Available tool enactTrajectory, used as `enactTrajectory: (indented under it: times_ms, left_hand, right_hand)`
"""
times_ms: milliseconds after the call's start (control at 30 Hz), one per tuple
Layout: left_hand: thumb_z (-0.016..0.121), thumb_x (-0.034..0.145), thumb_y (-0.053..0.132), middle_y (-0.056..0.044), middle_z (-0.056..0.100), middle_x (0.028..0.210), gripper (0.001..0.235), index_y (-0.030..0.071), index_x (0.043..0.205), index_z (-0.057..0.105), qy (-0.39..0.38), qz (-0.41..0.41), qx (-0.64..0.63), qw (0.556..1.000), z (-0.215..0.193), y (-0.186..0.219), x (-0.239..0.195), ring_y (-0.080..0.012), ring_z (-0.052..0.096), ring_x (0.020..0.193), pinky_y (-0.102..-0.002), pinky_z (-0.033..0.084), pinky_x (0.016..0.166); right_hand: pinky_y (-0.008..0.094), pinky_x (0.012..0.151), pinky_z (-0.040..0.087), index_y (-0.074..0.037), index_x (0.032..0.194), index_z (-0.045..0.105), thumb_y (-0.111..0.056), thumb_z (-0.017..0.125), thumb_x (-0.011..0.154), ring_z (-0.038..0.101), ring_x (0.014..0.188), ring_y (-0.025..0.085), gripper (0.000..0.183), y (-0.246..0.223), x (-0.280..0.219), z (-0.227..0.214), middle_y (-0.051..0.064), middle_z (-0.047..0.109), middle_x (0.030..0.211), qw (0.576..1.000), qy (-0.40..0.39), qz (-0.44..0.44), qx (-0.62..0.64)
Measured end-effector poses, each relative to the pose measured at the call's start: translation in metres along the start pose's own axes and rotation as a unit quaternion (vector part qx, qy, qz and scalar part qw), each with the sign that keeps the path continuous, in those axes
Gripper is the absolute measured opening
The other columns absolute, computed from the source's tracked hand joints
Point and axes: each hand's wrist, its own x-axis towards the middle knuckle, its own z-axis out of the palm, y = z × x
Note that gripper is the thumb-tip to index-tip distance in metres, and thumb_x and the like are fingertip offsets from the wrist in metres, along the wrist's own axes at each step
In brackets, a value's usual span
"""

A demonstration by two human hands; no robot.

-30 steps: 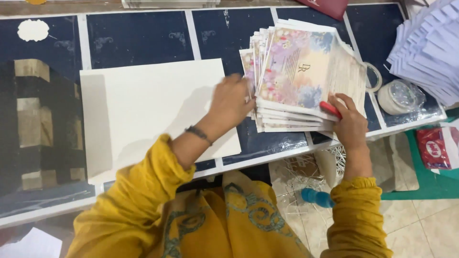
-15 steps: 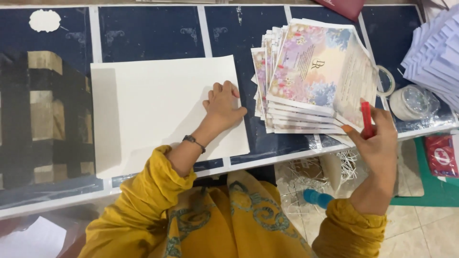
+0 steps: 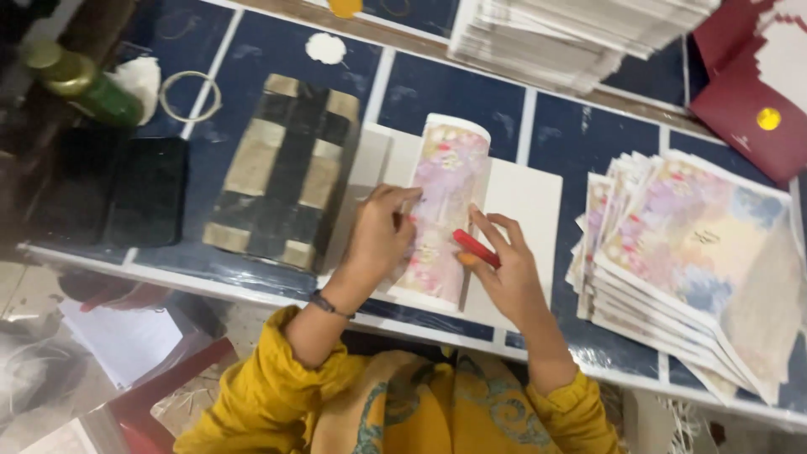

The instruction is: The person repeatedly picks up a floral-patterned paper, places it onto a white book cover, and smooths it down with a red tool. They then lift the paper and repeat the process multiple times.

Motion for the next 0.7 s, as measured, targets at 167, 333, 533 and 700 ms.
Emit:
enactTrajectory:
  times_ms: [167,333,533,700]
  left_hand:
    - [0.064,0.081,-0.005,-0.028,0.06,0.127,0.049,0.002,0.129,0.07,0.012,0.0,0.101,0.995,-0.023,0.0,-0.024,-0.0465,0.059,0.117,-0.05,0.05,0.098]
    - [0.057,0.084,-0.014,-0.045,0.046,0.147,0.052,-0.017,0.136,0.057,0.006,0.075,0.098,0.992,0.0,-0.023,-0.026,-0.0565,0.043,0.14,-0.058,0.033,0.12]
    - [0.044,0.091,-0.019,-0.036,0.058,0.136,0.048,-0.01,0.138,0.051,0.04,0.098,-0.023,0.994,0.007,-0.022,-0.016,-0.0525,0.053,0.133,-0.056,0.04,0.117]
    - [0.039,0.091,-0.018,-0.025,0.063,0.135,0.055,-0.001,0.143,0.049,0.029,0.08,-0.059,0.995,0.016,-0.039,-0.016,-0.0424,0.06,0.13,-0.047,0.049,0.112]
  right_hand:
    - [0.06,0.096,0.056,-0.026,0.149,0.059,-0.061,0.07,0.089,0.071,0.103,0.046,0.071,-0.05,0.025,0.029,0.02,0.038,0.157,0.999,-0.025,0.044,0.018]
    - [0.062,0.092,0.06,-0.035,0.147,0.06,-0.049,0.078,0.084,0.071,0.1,0.053,0.066,-0.068,0.039,0.056,0.016,0.031,0.16,0.988,-0.075,0.085,-0.109]
    - [0.059,0.094,0.06,-0.033,0.144,0.063,-0.038,0.082,0.082,0.07,0.106,0.052,0.065,-0.066,0.041,0.066,0.015,0.031,0.161,0.976,-0.106,0.106,-0.158]
    - [0.058,0.097,0.059,-0.031,0.142,0.064,-0.045,0.08,0.081,0.069,0.108,0.051,0.065,-0.061,0.043,0.07,0.013,0.029,0.162,0.971,-0.121,0.12,-0.165]
